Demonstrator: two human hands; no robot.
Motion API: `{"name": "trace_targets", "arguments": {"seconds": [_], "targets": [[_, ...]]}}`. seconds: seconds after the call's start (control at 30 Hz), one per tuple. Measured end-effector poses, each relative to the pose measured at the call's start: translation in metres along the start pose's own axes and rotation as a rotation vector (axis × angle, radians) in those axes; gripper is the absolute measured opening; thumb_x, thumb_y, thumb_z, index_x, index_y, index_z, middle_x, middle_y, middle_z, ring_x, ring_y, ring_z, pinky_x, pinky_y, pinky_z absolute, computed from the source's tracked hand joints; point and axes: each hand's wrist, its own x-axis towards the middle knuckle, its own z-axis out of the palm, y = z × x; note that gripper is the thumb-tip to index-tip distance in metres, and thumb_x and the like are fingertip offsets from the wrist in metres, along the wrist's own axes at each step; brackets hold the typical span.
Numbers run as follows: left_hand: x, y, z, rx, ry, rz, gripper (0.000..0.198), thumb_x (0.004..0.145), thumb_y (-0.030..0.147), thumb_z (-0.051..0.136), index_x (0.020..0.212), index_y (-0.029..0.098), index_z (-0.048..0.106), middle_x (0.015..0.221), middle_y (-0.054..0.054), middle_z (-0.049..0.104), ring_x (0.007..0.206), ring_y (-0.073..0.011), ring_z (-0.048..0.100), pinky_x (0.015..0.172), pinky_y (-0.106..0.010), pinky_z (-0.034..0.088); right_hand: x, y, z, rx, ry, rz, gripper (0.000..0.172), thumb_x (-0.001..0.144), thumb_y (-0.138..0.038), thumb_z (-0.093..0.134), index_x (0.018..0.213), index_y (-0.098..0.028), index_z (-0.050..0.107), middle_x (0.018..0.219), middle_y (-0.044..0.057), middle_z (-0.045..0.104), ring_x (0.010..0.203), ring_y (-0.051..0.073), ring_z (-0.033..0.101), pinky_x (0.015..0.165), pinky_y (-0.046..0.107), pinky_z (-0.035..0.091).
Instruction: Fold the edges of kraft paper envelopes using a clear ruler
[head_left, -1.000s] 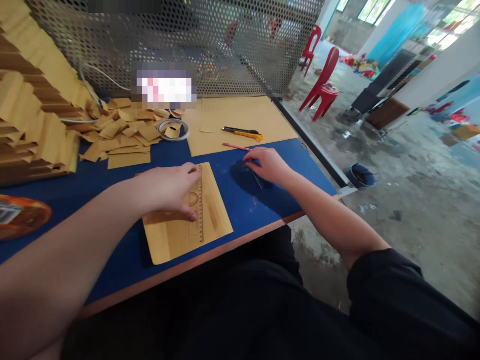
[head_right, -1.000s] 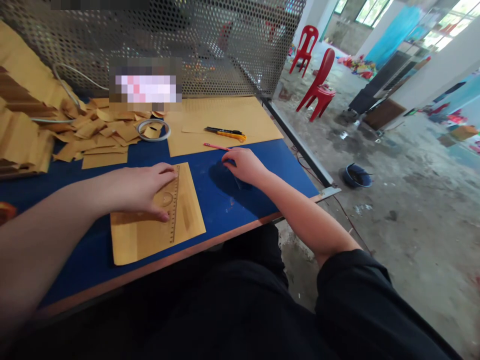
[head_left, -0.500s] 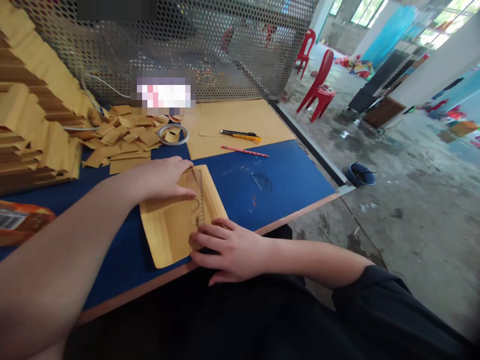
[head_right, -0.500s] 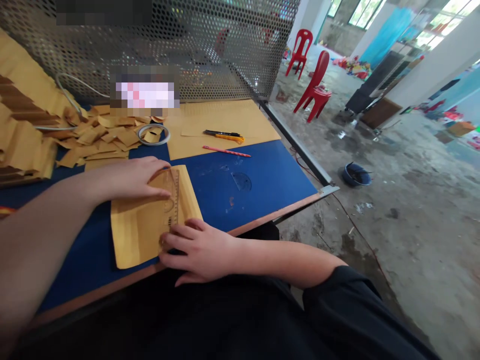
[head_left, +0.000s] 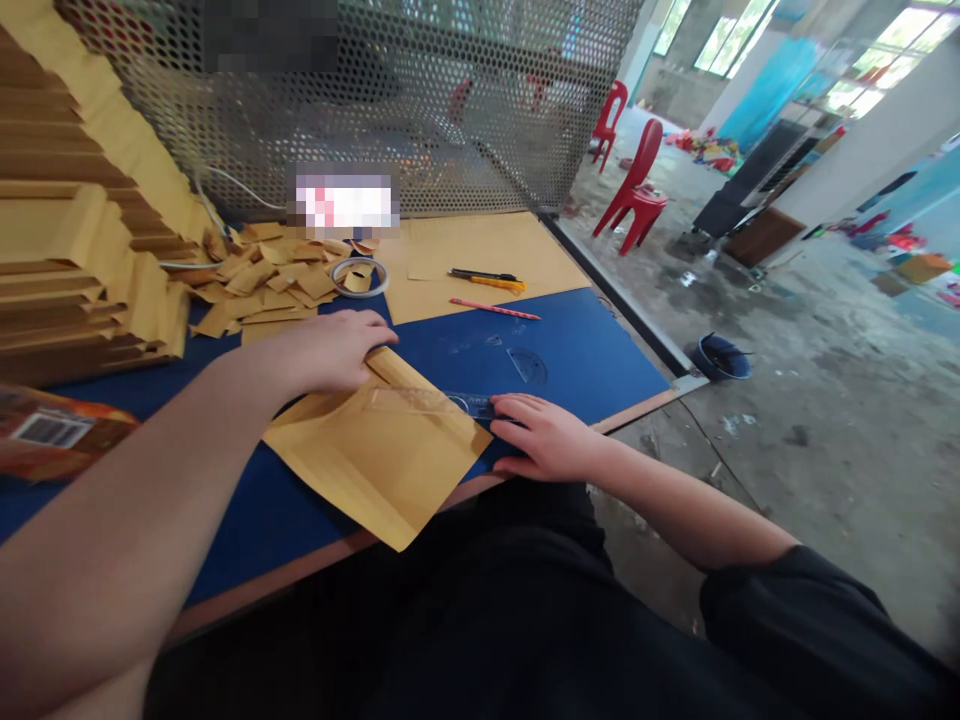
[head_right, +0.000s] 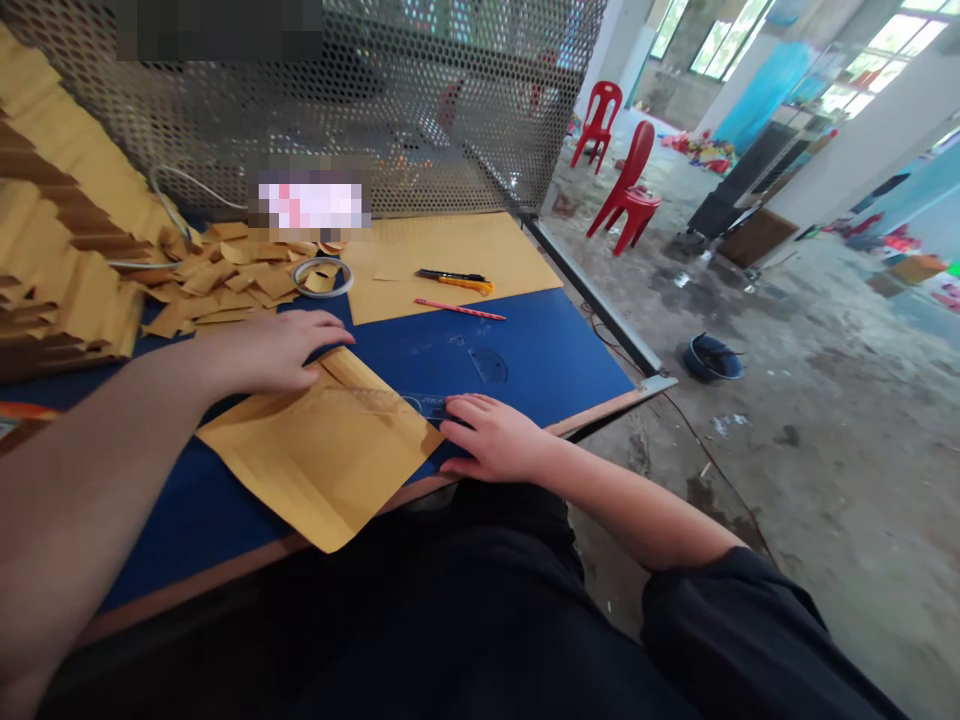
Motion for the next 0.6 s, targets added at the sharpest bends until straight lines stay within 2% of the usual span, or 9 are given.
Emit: {"name": "trace_targets", "arguments": {"seconds": [0.07, 0.1, 0.27, 0.37, 0.47, 0.6], "targets": [[0.003, 0.003, 0.002, -0.025, -0.038, 0.141, 0.068, 0.078, 0.034, 0.056, 0.144, 0.025, 0.072, 0.160, -0.010, 0.065, 0.145, -0.0310, 0.061, 0.120, -0.041, 0.047, -0.001, 0.007, -0.004, 0.012, -0.004, 0.017, 0.030, 0.106, -0.040, 0.069, 0.119, -0.014, 0.073, 0.128, 0.024, 0.072, 0.122, 0.033, 0.073, 0.107, 0.053, 0.063], [0.004, 0.003, 0.003, -0.030, -0.049, 0.178, 0.065, 0.080, 0.033, 0.054, 0.142, 0.026, 0.072, 0.159, -0.010, 0.066, 0.143, -0.0293, 0.062, 0.119, -0.040, 0.048, -0.002, 0.008, -0.006, 0.015, -0.001, 0.022, 0.028, 0.107, -0.038, 0.068, 0.119, -0.014, 0.073, 0.126, 0.023, 0.073, 0.120, 0.032, 0.073, 0.105, 0.052, 0.064], [0.010, -0.005, 0.005, -0.034, -0.024, 0.152, 0.051, 0.090, 0.041, 0.051, 0.131, 0.026, 0.077, 0.135, -0.012, 0.077, 0.122, -0.0309, 0.072, 0.098, -0.041, 0.055, -0.018, 0.000, -0.006, 0.035, 0.062, 0.026, 0.035, 0.106, -0.046, 0.070, 0.121, -0.015, 0.074, 0.119, 0.020, 0.074, 0.118, 0.032, 0.072, 0.105, 0.053, 0.064], [0.014, -0.017, 0.008, -0.086, -0.018, 0.182, 0.052, 0.089, 0.050, 0.057, 0.131, 0.026, 0.077, 0.137, -0.011, 0.075, 0.124, -0.0304, 0.071, 0.103, -0.039, 0.054, -0.037, -0.010, -0.004, 0.057, 0.109, 0.004, 0.039, 0.104, -0.048, 0.073, 0.126, -0.016, 0.074, 0.116, 0.019, 0.075, 0.118, 0.032, 0.073, 0.105, 0.052, 0.066], [0.017, -0.026, 0.011, -0.145, -0.022, 0.235, 0.054, 0.086, 0.057, 0.062, 0.128, 0.027, 0.078, 0.142, -0.009, 0.071, 0.129, -0.0292, 0.068, 0.110, -0.036, 0.050, -0.054, -0.018, -0.005, 0.059, 0.179, 0.038, 0.033, 0.107, -0.030, 0.070, 0.139, -0.020, 0.071, 0.115, 0.016, 0.076, 0.115, 0.030, 0.075, 0.100, 0.047, 0.069], [0.017, -0.025, 0.013, -0.165, -0.001, 0.248, 0.048, 0.093, 0.052, 0.055, 0.122, 0.022, 0.078, 0.133, -0.008, 0.074, 0.122, -0.0265, 0.070, 0.106, -0.033, 0.050, -0.068, -0.020, -0.010, 0.032, 0.256, 0.097, 0.054, 0.105, -0.008, 0.060, 0.156, -0.027, 0.061, 0.108, 0.013, 0.077, 0.103, 0.027, 0.078, 0.091, 0.039, 0.070]]}}
